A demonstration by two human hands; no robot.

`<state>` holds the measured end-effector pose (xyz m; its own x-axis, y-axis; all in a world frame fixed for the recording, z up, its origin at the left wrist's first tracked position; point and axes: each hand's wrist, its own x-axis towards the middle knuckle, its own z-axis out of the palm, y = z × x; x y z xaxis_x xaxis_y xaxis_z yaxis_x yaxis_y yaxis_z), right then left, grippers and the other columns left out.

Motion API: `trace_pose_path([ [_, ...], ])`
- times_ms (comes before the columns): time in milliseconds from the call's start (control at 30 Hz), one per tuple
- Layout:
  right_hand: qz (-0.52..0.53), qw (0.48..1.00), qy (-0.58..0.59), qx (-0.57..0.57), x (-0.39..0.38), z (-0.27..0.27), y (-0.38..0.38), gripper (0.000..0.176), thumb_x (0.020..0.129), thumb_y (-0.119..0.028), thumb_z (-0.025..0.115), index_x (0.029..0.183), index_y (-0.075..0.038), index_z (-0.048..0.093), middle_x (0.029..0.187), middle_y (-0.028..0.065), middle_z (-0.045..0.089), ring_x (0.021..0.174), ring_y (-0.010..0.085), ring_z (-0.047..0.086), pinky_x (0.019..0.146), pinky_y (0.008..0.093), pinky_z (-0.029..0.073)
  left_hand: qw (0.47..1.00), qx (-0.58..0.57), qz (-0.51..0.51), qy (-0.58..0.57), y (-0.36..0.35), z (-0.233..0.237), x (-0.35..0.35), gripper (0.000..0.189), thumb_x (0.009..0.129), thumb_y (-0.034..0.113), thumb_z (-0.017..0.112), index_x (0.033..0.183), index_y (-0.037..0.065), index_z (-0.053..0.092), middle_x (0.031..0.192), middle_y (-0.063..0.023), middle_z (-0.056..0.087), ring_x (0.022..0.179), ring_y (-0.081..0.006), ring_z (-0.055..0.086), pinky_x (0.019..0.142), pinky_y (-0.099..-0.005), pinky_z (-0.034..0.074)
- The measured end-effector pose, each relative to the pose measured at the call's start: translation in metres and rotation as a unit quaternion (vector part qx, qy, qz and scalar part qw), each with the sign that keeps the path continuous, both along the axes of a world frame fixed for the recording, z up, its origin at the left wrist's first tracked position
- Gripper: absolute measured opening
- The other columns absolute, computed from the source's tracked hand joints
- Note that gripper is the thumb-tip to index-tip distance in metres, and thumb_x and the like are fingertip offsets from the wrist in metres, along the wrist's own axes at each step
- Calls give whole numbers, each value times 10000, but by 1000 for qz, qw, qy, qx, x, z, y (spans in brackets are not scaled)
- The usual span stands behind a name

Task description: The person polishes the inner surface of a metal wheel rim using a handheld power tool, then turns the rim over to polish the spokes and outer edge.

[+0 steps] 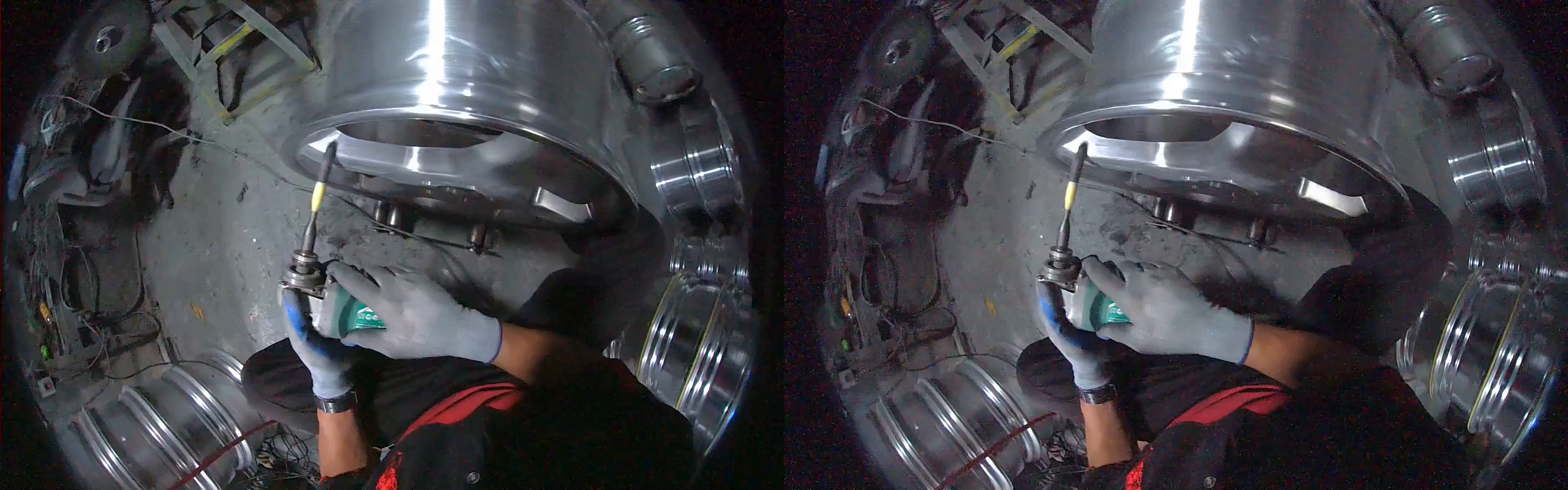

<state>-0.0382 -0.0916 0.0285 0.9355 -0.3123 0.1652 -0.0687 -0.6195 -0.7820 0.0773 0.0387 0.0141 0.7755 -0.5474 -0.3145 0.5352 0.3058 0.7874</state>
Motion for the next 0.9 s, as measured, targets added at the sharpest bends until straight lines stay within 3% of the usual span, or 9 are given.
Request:
trace_pose_path([
  [300, -21, 993, 111, 26, -43, 0, -5, 909, 859, -442, 795, 1576, -76, 374, 1234, 292, 614, 994, 473, 691, 857, 552, 579, 985, 107, -77, -111, -9, -13, -33, 473, 1125, 400, 370, 1396, 57, 551, 1274, -89, 629, 1162, -198, 628, 1012, -401, 526],
  [367, -22, 994, 102, 13, -45, -2, -4, 911, 870, -467, 772, 1575, -66, 358, 1252, 305, 604, 997, 482, 691, 864, 567, 578, 951, 163, -116, -236, -9, -19, -32, 472, 1124, 406, 375, 1400, 65, 547, 1267, -97, 633, 1159, -205, 630, 1014, -396, 524],
  [400, -32, 998, 50, -15, -44, -1, -3, 907, 854, -443, 799, 1568, -71, 382, 1220, 291, 615, 986, 470, 693, 854, 545, 583, 986, 97, -96, -99, -12, -12, -35, 479, 1122, 416, 380, 1408, 69, 545, 1279, -102, 635, 1167, -213, 632, 1021, -399, 521],
  [467, -42, 998, -2, -41, -40, -1, -2, 904, 839, -420, 827, 1560, -76, 406, 1188, 276, 627, 975, 459, 694, 844, 524, 589, 989, 95, -80, -74, -7, -18, -32, 482, 1121, 418, 384, 1413, 70, 544, 1287, -103, 634, 1177, -220, 633, 1028, -407, 520],
  [567, -29, 997, 73, 18, -26, 5, -2, 892, 846, -416, 820, 1558, -69, 410, 1184, 278, 627, 949, 449, 701, 822, 512, 596, 995, 74, -58, -44, -6, -10, -21, 494, 1117, 429, 398, 1422, 69, 545, 1325, -113, 631, 1213, -252, 632, 1048, -437, 520],
  [667, -12, 996, 90, 19, -9, 10, -4, 877, 856, -409, 808, 1558, -63, 410, 1189, 280, 627, 939, 444, 706, 805, 505, 601, 983, 129, -24, -126, 5, -23, -1, 535, 1108, 453, 401, 1405, 35, 554, 1303, -175, 658, 1193, -310, 655, 1050, -468, 524],
  [700, 4, 997, 67, 31, -4, 10, -6, 885, 866, -417, 785, 1568, -62, 381, 1243, 303, 609, 998, 476, 690, 869, 542, 580, 983, 130, -24, -127, 3, -16, -1, 535, 1108, 453, 401, 1405, 35, 554, 1303, -175, 658, 1193, -310, 655, 1050, -468, 524],
  [767, 18, 998, 42, 42, 5, 9, -8, 893, 875, -426, 762, 1578, -60, 351, 1297, 326, 591, 1056, 509, 675, 933, 578, 559, 999, 7, 24, 26, -4, 1, 1, 593, 1092, 508, 409, 1407, 26, 550, 1275, -209, 675, 1174, -328, 668, 1042, -477, 529],
  [900, 10, 1000, -5, -26, 6, 0, -9, 895, 870, -417, 765, 1581, -67, 348, 1302, 314, 593, 1056, 501, 678, 909, 573, 570, 999, 10, 27, 29, -1, -7, 5, 648, 1076, 568, 401, 1421, 38, 543, 1288, -229, 670, 1177, -348, 667, 1050, -485, 527],
])
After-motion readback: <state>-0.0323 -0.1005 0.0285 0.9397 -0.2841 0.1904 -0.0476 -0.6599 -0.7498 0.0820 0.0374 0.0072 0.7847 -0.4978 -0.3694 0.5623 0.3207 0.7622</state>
